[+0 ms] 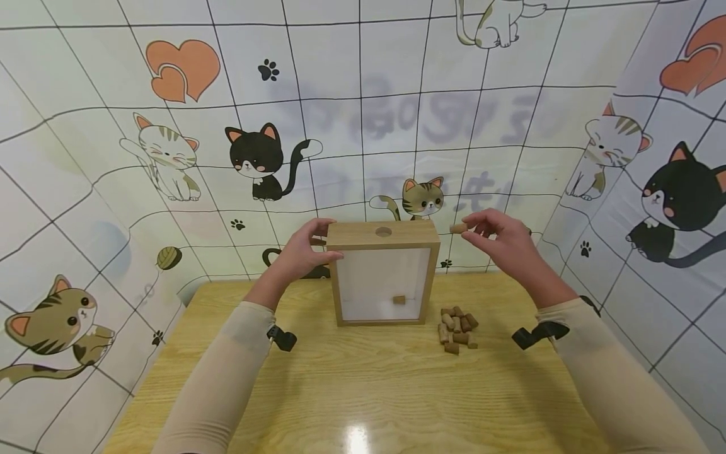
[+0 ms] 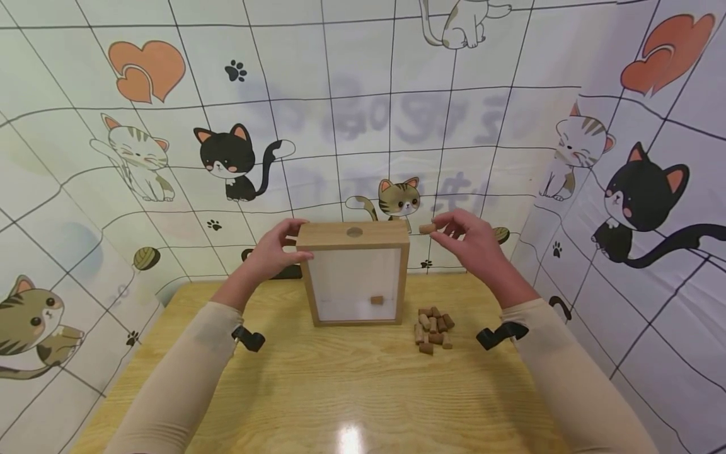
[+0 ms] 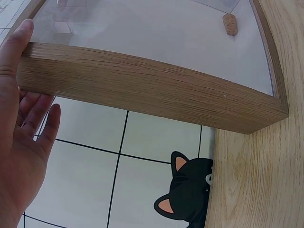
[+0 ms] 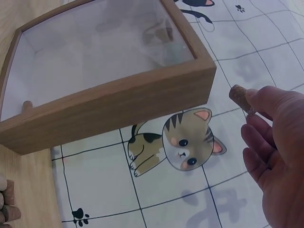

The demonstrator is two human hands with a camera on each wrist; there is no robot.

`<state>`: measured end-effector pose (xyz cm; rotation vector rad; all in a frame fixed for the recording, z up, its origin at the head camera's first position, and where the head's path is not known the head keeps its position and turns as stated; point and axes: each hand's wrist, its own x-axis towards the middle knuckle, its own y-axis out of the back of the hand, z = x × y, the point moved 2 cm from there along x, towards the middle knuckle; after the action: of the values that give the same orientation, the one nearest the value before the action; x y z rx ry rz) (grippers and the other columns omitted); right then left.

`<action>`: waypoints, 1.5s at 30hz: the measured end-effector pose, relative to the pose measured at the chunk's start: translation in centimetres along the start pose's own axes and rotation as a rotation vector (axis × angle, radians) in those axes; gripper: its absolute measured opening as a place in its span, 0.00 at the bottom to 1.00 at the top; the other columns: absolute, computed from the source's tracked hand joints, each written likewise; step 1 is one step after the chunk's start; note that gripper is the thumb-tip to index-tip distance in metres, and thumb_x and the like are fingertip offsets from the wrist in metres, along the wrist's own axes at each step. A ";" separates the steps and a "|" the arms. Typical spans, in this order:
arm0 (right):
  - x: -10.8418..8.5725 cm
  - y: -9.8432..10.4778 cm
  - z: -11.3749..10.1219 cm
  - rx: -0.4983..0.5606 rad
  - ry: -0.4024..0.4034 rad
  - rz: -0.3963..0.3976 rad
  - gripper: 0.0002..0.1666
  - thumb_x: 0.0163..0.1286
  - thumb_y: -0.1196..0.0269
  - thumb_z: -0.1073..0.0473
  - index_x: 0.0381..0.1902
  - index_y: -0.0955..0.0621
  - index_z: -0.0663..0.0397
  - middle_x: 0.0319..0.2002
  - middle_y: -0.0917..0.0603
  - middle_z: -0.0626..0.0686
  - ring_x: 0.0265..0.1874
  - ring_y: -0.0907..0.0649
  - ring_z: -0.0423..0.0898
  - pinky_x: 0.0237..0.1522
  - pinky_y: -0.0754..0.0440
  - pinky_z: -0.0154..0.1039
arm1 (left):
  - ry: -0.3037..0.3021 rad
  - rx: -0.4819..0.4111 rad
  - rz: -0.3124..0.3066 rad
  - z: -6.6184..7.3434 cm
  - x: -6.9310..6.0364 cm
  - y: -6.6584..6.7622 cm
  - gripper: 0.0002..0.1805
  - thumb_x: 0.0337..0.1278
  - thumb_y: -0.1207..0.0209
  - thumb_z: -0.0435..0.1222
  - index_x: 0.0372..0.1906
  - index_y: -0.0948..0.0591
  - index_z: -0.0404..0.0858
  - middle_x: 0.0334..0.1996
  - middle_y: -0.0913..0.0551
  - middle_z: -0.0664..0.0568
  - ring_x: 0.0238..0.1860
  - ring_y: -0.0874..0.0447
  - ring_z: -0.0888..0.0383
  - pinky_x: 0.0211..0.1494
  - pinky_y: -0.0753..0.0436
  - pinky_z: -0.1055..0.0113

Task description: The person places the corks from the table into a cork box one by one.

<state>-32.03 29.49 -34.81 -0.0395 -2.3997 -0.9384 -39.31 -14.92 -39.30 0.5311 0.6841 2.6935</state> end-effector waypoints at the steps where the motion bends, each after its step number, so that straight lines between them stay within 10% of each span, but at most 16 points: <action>1: 0.3 -0.1 -0.3 0.001 0.007 -0.005 0.14 0.81 0.29 0.56 0.60 0.13 0.50 0.45 0.14 0.51 0.39 0.18 0.44 0.38 0.23 0.36 | -0.001 -0.002 -0.001 0.0 0.0 0.0 0.46 0.60 0.17 0.44 0.80 0.28 0.44 0.64 0.19 0.45 0.65 0.20 0.43 0.72 0.21 0.42; 20: 6.4 -4.0 -5.6 0.013 0.172 -0.194 0.12 0.78 0.27 0.59 0.56 0.12 0.53 0.49 0.13 0.50 0.42 0.17 0.47 0.42 0.19 0.45 | -0.007 0.008 0.017 0.1 0.3 0.3 0.46 0.56 0.16 0.43 0.77 0.26 0.40 0.61 0.17 0.43 0.64 0.18 0.40 0.72 0.22 0.34; 45: 8.2 -8.6 -7.5 -0.015 0.224 -0.358 0.16 0.78 0.26 0.60 0.60 0.12 0.55 0.46 0.13 0.51 0.41 0.15 0.47 0.43 0.15 0.49 | -0.009 0.012 0.010 0.0 0.4 0.1 0.46 0.57 0.16 0.42 0.78 0.27 0.40 0.62 0.17 0.44 0.63 0.18 0.42 0.73 0.22 0.36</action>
<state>-37.18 16.84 -31.47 0.4785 -2.2282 -1.0563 -39.66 -14.90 -39.14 0.5505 0.6970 2.6964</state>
